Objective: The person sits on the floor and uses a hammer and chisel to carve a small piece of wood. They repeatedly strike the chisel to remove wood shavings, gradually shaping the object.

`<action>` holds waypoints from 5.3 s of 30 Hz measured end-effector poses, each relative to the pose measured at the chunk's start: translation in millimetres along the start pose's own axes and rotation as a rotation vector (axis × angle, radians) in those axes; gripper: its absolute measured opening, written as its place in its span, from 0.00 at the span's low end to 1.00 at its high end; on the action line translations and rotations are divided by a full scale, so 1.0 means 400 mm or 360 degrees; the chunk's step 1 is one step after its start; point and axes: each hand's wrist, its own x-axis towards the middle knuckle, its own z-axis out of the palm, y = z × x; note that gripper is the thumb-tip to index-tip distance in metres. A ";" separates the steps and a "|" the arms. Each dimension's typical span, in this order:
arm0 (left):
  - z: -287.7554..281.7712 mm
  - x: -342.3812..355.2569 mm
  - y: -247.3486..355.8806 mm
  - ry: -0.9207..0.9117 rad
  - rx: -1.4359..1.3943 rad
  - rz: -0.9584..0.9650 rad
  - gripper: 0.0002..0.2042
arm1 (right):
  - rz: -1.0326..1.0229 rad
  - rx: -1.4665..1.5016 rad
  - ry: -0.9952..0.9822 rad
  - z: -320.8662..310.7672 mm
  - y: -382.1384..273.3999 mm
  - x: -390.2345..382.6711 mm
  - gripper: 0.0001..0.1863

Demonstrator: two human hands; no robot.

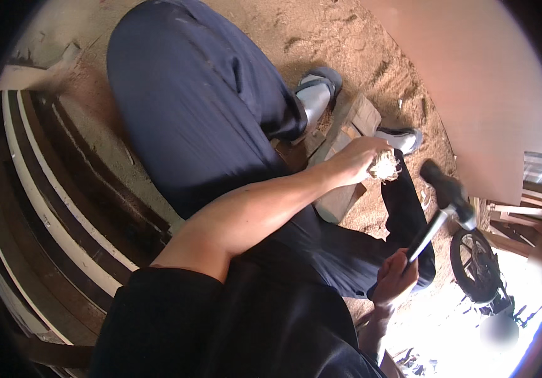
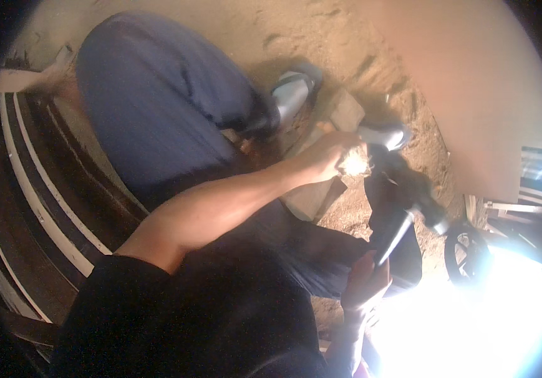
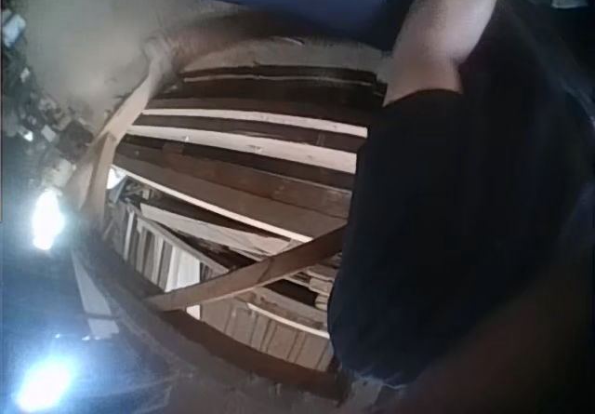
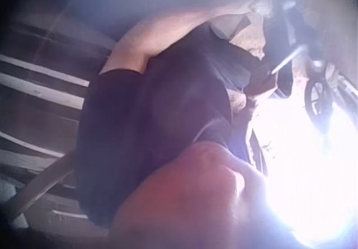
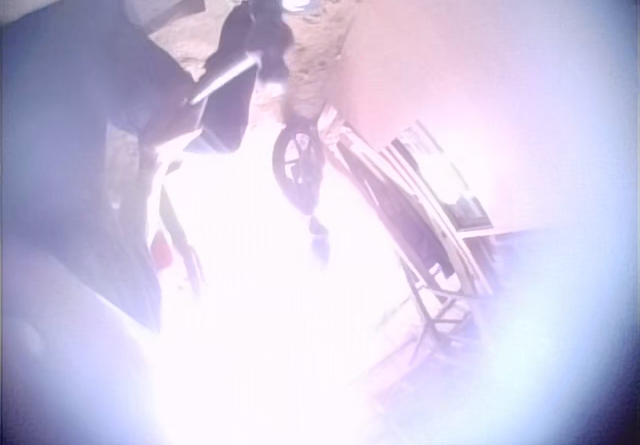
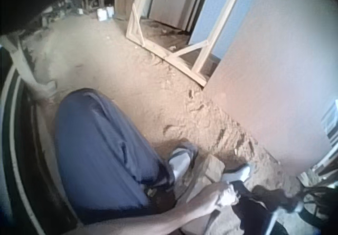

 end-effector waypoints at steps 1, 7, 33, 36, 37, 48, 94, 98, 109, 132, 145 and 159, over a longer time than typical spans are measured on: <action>0.013 -0.008 0.013 -0.0081 -0.0935 -0.0545 0.08 | -0.0085 -0.0005 0.0075 -0.010 0.000 -0.016 0.22; 0.028 0.003 0.092 -0.0019 -0.1543 -0.1074 0.10 | -0.0308 0.0154 0.0348 -0.013 0.039 -0.024 0.28; 0.018 -0.037 0.220 -0.0688 0.0110 -0.0498 0.20 | 0.0058 0.0511 0.0053 0.055 -0.044 0.138 0.22; 0.022 -0.061 0.171 -0.0583 0.0157 -0.0383 0.19 | -0.0106 0.0527 0.0135 0.089 -0.029 0.141 0.23; 0.020 -0.064 0.162 -0.0576 0.0210 -0.0312 0.19 | -0.0122 0.0563 0.0110 0.100 -0.006 0.145 0.23; -0.035 -0.067 0.140 -0.0419 0.0496 -0.0052 0.10 | 0.0185 0.0862 -0.0063 0.123 0.010 0.169 0.24; -0.078 0.094 0.095 -0.0191 -0.0083 -0.0186 0.12 | 0.1091 0.1471 -0.0127 0.208 0.088 0.327 0.12; -0.098 0.086 0.109 -0.0094 -0.0132 -0.0199 0.11 | 0.1285 0.1268 -0.0021 0.210 0.050 0.321 0.09; -0.069 0.002 0.051 -0.0038 -0.0533 -0.0551 0.15 | 0.0947 0.1295 -0.0067 0.273 0.205 0.284 0.21; -0.057 0.001 0.062 -0.0278 0.0200 -0.0271 0.12 | 0.0648 0.1274 0.0041 0.232 0.112 0.209 0.07; -0.096 0.015 0.109 -0.0202 0.0564 0.0027 0.14 | 0.0144 0.1289 0.0040 0.185 -0.041 0.185 0.12; -0.104 0.025 0.099 -0.0174 0.0168 -0.0026 0.17 | 0.0220 0.1095 -0.0080 0.239 -0.081 0.219 0.29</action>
